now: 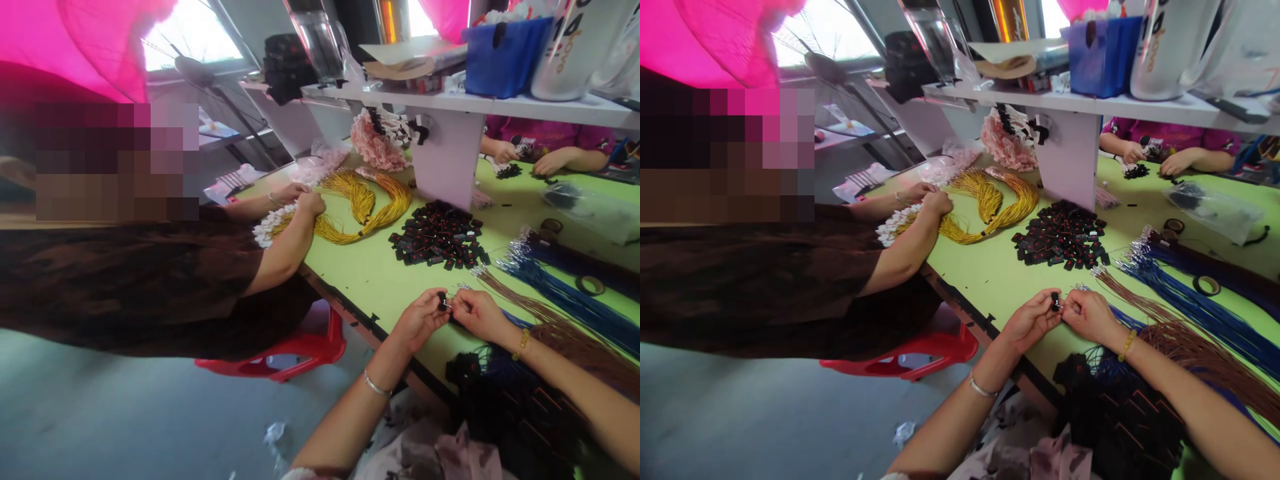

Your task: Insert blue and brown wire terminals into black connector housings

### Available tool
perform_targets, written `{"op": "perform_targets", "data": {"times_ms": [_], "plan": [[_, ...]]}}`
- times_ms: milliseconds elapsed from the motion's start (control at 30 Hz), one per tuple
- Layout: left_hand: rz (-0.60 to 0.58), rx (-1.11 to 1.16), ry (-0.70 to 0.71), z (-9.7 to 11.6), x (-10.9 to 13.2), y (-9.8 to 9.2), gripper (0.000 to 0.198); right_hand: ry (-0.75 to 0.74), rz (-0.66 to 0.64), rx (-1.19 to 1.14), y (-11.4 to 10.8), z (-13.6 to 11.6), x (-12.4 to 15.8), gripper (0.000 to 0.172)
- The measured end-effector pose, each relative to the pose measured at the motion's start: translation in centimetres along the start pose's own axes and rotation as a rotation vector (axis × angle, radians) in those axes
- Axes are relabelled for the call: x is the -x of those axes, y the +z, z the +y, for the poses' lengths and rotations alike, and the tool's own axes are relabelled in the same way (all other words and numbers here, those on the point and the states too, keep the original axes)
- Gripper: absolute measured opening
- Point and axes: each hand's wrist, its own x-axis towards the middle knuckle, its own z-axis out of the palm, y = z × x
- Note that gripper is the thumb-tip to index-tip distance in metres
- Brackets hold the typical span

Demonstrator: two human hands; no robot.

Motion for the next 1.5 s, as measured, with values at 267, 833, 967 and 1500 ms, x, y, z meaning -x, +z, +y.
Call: {"op": "perform_targets", "data": {"times_ms": [267, 833, 967, 1500], "plan": [[0.057, -0.074, 0.010, -0.1, 0.2, 0.0, 0.040, 0.022, -0.008, 0.002, 0.1, 0.1, 0.0, 0.015], [0.209, -0.230, 0.218, -1.9, 0.3, 1.3, 0.041, -0.041, -0.068, 0.042, 0.1, 0.2, 0.1, 0.020], [0.178, -0.265, 0.187, -1.6, 0.3, 1.1, 0.038, -0.012, -0.037, 0.100, -1.4, 0.7, -0.3, 0.022], [0.119, -0.302, 0.109, -0.6, 0.4, 0.8, 0.041, 0.252, -0.074, 0.678, -3.7, 2.7, -0.3, 0.016]]}}
